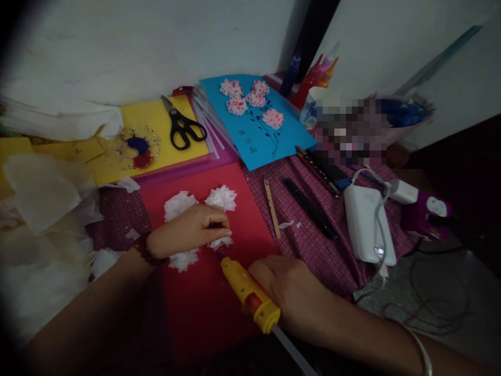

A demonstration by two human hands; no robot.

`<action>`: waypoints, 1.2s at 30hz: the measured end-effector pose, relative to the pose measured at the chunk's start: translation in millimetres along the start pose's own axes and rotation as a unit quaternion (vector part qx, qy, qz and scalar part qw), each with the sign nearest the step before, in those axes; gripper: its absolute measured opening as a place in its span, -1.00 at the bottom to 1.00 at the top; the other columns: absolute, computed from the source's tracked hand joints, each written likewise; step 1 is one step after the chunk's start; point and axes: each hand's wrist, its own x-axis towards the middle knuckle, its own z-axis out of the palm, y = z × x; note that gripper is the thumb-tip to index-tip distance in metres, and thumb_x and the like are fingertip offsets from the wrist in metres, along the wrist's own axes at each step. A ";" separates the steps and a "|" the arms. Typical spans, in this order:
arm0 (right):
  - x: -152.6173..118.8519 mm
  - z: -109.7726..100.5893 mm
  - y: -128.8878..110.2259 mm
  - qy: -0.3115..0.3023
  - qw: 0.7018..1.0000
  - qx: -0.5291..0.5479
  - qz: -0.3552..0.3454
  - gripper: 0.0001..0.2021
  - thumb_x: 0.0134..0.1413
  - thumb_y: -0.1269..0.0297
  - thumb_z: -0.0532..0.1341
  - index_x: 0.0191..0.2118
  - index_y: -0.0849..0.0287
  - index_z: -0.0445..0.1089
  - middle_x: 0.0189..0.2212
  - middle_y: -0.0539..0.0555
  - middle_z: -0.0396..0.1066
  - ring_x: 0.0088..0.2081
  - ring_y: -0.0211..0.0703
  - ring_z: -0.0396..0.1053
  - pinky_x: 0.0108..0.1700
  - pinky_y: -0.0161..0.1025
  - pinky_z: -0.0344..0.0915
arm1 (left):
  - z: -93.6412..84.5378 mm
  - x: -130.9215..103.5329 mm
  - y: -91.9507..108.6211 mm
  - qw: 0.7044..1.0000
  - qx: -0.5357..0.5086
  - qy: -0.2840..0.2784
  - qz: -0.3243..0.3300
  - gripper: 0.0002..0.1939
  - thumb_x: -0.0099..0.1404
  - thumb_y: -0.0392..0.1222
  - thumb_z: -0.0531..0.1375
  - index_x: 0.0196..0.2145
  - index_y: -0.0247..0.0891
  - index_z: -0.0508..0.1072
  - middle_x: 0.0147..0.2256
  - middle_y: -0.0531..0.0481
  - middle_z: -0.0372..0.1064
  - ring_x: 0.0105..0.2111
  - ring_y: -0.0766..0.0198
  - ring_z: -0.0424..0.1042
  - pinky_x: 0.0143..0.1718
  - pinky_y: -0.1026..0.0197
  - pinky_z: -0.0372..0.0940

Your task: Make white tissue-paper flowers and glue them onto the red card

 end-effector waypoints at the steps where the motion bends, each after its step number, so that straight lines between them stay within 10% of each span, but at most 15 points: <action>1: -2.7 -0.6 1.5 0.001 1.000 0.006 0.009 -0.90 0.06 0.31 0.25 -0.35 0.20 0.32 -0.46 0.01 0.39 -0.47 -0.20 0.34 -0.44 -0.28 0.17 | 0.1 0.0 0.0 1.000 0.009 0.004 0.003 -0.76 0.30 -0.22 0.13 -0.53 -0.29 0.36 -0.54 0.12 0.28 -0.51 0.40 0.24 -0.45 0.30 0.06; 15: -1.2 -0.6 6.5 0.012 0.999 0.011 0.038 -0.82 0.07 0.20 0.24 -0.28 0.18 0.32 -0.41 0.03 0.40 -0.41 -0.15 0.38 -0.40 -0.24 0.21 | -1.8 -0.8 3.3 0.999 0.016 0.021 -0.021 -0.62 0.41 -0.09 -0.03 -0.55 -0.25 0.19 -0.59 0.16 0.14 -0.54 0.38 0.15 -0.47 0.27 0.00; 19: -3.5 0.8 9.5 0.016 0.998 0.019 0.051 -0.81 0.05 0.22 0.26 -0.25 0.17 0.32 -0.38 0.03 0.43 -0.39 -0.14 0.41 -0.38 -0.25 0.24 | -4.6 -7.0 10.2 0.999 -0.009 -0.025 -0.045 -0.70 0.23 0.06 0.19 -0.41 -0.25 0.35 -0.50 0.13 0.28 -0.50 0.35 0.25 -0.48 0.28 0.07; 26: -4.7 -0.6 15.8 0.020 0.997 0.037 0.065 -0.80 0.04 0.25 0.24 -0.23 0.17 0.27 -0.37 0.07 0.45 -0.41 -0.12 0.43 -0.44 -0.26 0.24 | 4.2 -19.1 17.7 0.999 0.042 -0.002 -0.025 -0.82 0.21 -0.45 0.09 -0.30 -0.23 0.40 -0.27 0.01 0.33 -0.25 0.26 0.33 -0.20 0.22 0.21; 36: 1.2 -0.8 7.7 0.032 0.998 0.012 0.048 -0.86 0.09 0.25 0.23 -0.37 0.15 0.25 -0.45 0.00 0.38 -0.47 -0.19 0.37 -0.45 -0.29 0.16 | 3.9 -19.5 9.4 0.999 0.002 0.027 -0.023 -0.81 0.22 -0.48 0.08 -0.36 -0.24 0.39 -0.34 0.06 0.35 -0.32 0.31 0.34 -0.27 0.28 0.21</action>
